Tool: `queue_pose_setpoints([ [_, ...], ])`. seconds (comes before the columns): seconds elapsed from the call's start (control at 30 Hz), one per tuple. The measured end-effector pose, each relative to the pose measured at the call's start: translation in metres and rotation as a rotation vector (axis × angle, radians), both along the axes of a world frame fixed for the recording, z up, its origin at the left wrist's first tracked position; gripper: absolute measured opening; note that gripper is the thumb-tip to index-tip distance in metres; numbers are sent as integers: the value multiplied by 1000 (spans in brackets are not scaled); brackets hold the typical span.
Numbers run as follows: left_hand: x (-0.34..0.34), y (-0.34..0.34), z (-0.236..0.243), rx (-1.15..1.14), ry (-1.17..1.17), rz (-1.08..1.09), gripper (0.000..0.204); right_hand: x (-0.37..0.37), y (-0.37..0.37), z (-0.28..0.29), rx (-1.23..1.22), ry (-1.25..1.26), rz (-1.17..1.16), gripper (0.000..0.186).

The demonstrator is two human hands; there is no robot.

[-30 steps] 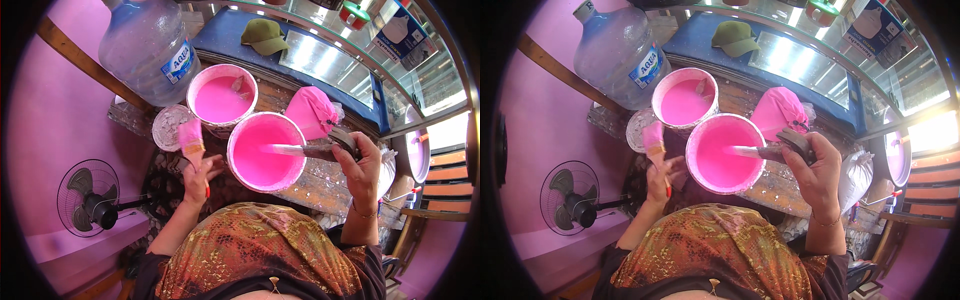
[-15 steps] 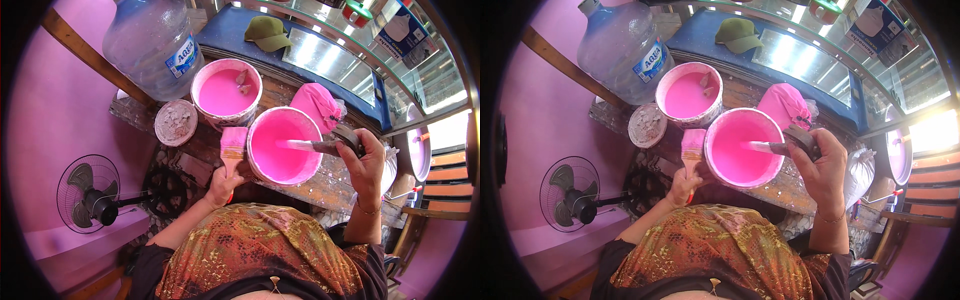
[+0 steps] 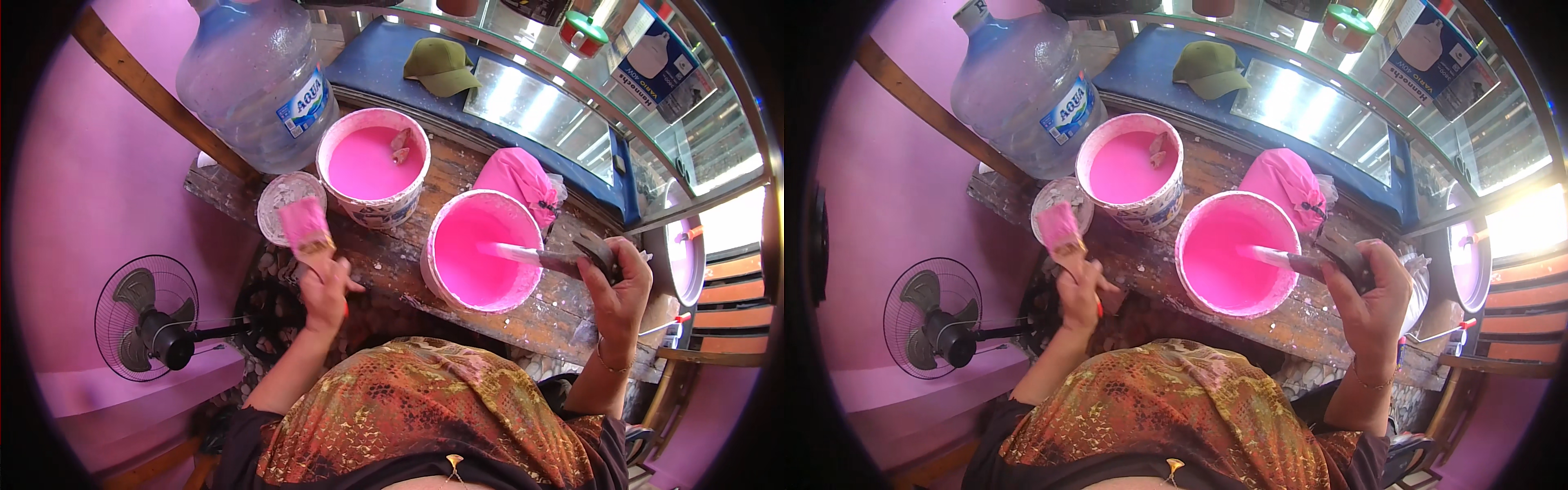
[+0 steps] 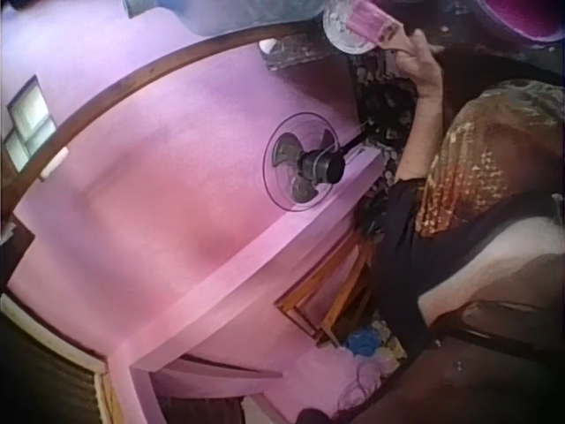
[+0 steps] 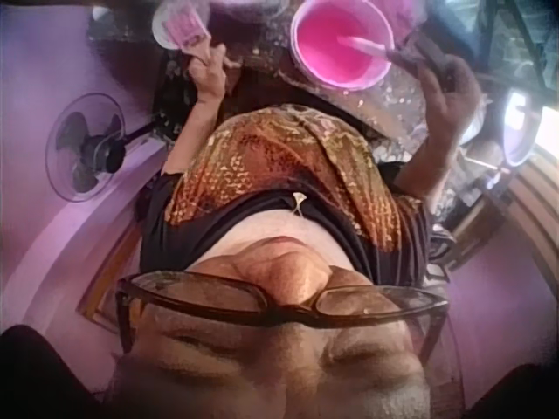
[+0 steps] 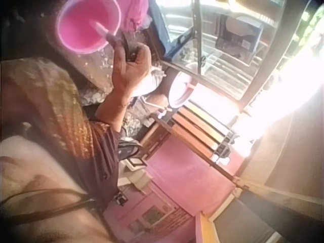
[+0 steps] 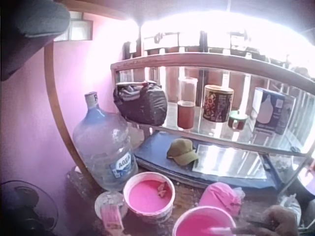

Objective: The person prepares a pink paint mixture by pouring paint from one bucket to another, transfering paint into a plastic bag, and then squeezing it back into the bucket while stirring with a brush.

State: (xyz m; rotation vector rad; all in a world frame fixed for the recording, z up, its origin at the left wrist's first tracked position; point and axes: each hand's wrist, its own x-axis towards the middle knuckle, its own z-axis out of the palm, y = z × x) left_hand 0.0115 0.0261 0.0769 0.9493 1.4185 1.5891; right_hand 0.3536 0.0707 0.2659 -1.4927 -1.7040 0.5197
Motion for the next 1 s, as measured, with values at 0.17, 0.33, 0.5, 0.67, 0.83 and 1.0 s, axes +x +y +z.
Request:
queue_pose_setpoints([
  [0.17,-36,72,15,-191,-57,286,25,-1,0,-4,15,-35,19,19],
  [0.33,-30,114,15,-151,-240,304,30,-3,0,-9,-57,-3,23,20],
  [0.5,-30,134,21,-62,-232,268,30,-4,1,-13,-33,-42,40,22],
  [0.67,-39,146,9,91,-278,275,38,-1,1,-16,-41,-45,36,22],
  [0.83,-40,133,16,30,-275,69,39,-3,4,-17,-43,-13,21,18],
  [1.0,-38,123,22,-10,-219,116,40,-1,4,-19,-29,-13,36,16],
])
